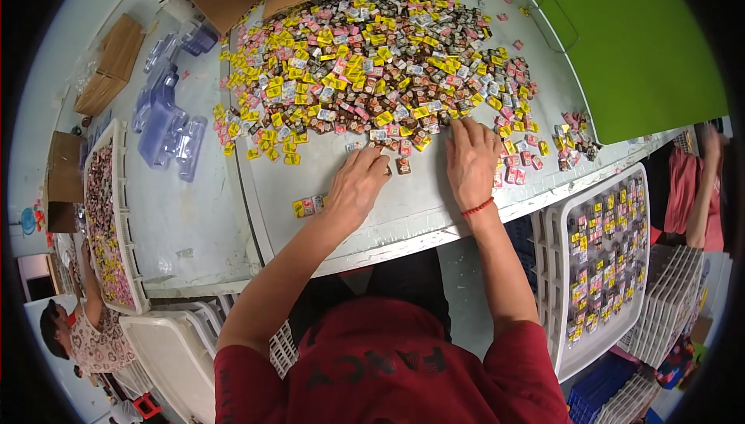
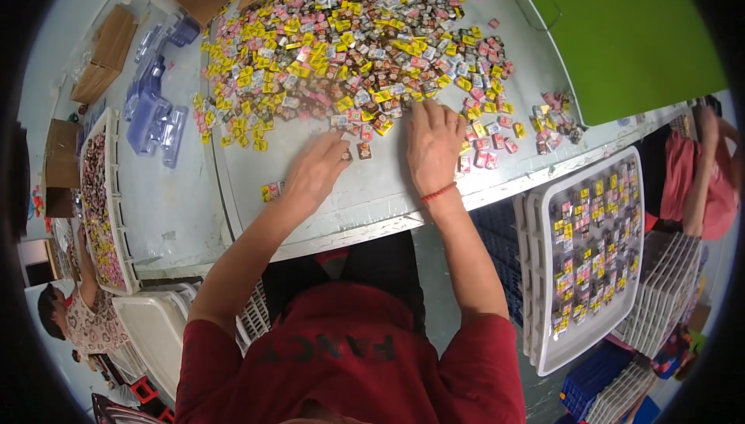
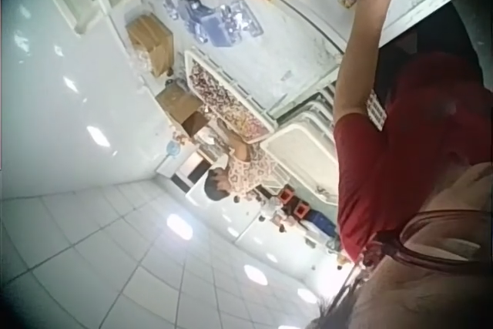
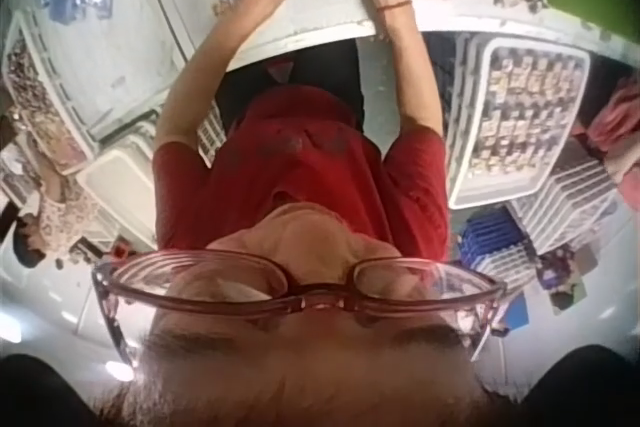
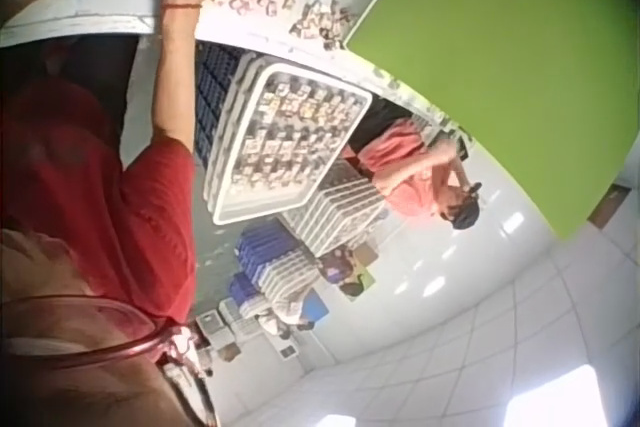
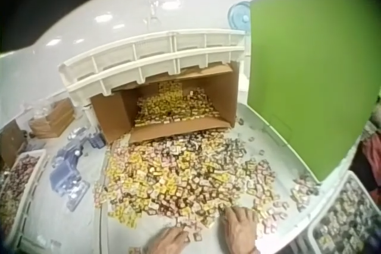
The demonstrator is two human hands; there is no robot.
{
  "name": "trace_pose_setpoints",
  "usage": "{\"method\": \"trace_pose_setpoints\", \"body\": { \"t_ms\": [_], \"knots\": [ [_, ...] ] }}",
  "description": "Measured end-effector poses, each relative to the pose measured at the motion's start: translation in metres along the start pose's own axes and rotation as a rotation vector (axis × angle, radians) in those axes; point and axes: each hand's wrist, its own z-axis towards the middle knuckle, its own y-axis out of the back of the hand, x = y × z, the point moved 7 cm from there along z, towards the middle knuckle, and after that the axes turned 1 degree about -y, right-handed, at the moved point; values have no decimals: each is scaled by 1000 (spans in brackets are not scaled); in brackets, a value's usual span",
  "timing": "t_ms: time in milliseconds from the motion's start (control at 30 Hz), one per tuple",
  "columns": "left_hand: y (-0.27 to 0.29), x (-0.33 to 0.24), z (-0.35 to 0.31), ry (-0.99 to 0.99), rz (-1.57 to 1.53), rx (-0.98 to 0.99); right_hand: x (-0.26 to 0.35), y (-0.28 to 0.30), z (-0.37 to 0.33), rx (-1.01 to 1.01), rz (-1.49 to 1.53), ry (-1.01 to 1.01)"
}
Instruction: Arrange small colorful toy components into rows and groups on a work surface.
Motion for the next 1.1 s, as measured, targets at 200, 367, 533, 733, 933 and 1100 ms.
{"method": "trace_pose_setpoints", "body": {
  "t_ms": [200, 367, 533, 733, 933, 1100],
  "knots": [
    [6, -5, 0, -49, 0, -2, 22, -4, -22, 84, 41, 91],
    [4, -4, 2, -110, 20, -14, 2, 22, -15, 37, 127, 17],
    [3, -9, 2, -91, 16, -18, -30, 27, 3, 90, 130, -82],
    [-2, -3, -2, -82, 19, -49, 7, -5, 14, 112, 118, 166],
    [17, 13, 6, -45, -32, -76, 2, -21, 24, 95, -15, 319],
    [85, 37, -13, 130, -51, -319, 9, 3, 18, 103, 138, 238]
  ]
}}
